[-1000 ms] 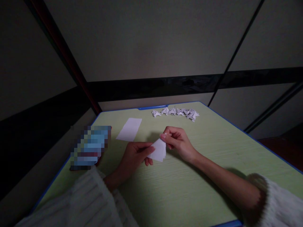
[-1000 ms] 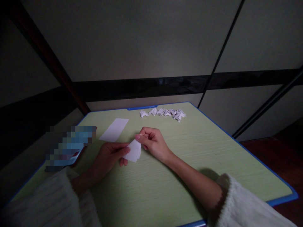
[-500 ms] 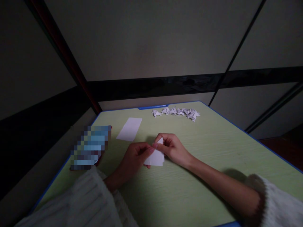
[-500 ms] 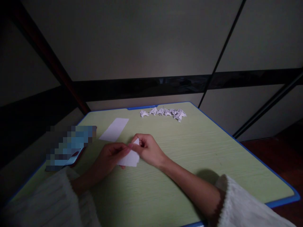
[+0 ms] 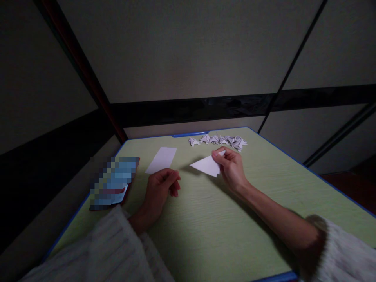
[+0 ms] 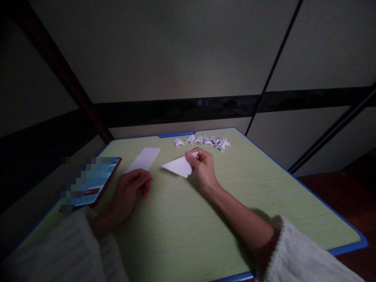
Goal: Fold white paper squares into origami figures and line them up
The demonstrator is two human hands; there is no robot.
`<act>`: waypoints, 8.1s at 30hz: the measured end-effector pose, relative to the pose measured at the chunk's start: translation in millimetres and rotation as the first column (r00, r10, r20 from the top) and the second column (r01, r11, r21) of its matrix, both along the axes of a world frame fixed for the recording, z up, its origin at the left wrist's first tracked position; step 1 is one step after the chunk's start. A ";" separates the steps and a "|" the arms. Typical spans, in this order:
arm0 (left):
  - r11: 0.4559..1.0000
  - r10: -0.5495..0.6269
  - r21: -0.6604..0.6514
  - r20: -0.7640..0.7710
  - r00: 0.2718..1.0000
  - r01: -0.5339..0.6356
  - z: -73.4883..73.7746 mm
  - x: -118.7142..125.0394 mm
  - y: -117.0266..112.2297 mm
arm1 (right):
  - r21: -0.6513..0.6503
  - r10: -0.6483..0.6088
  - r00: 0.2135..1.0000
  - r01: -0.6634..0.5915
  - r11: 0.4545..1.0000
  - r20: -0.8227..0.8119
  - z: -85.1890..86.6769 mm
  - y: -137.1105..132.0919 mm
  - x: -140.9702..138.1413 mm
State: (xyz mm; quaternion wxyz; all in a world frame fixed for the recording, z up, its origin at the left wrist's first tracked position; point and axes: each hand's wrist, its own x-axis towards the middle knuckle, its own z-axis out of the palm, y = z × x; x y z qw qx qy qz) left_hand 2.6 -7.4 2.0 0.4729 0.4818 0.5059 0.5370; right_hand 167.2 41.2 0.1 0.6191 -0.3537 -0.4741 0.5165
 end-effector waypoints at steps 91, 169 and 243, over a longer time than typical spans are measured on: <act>1.000 -0.012 -0.004 -0.181 0.983 0.011 -3.4 1.3 4.7 | -0.099 0.645 0.715 -0.645 0.757 0.269 2.1 -14.8 -0.5; 0.981 -0.179 -0.060 0.112 0.977 0.187 -4.8 -0.2 3.9 | -0.142 0.361 0.920 -0.341 0.929 0.156 -0.2 -17.4 -10.6; 0.998 0.039 0.049 0.000 0.999 -0.039 -9.0 -6.6 10.1 | -0.118 0.261 0.816 -0.233 0.965 0.515 -5.4 -15.4 -8.5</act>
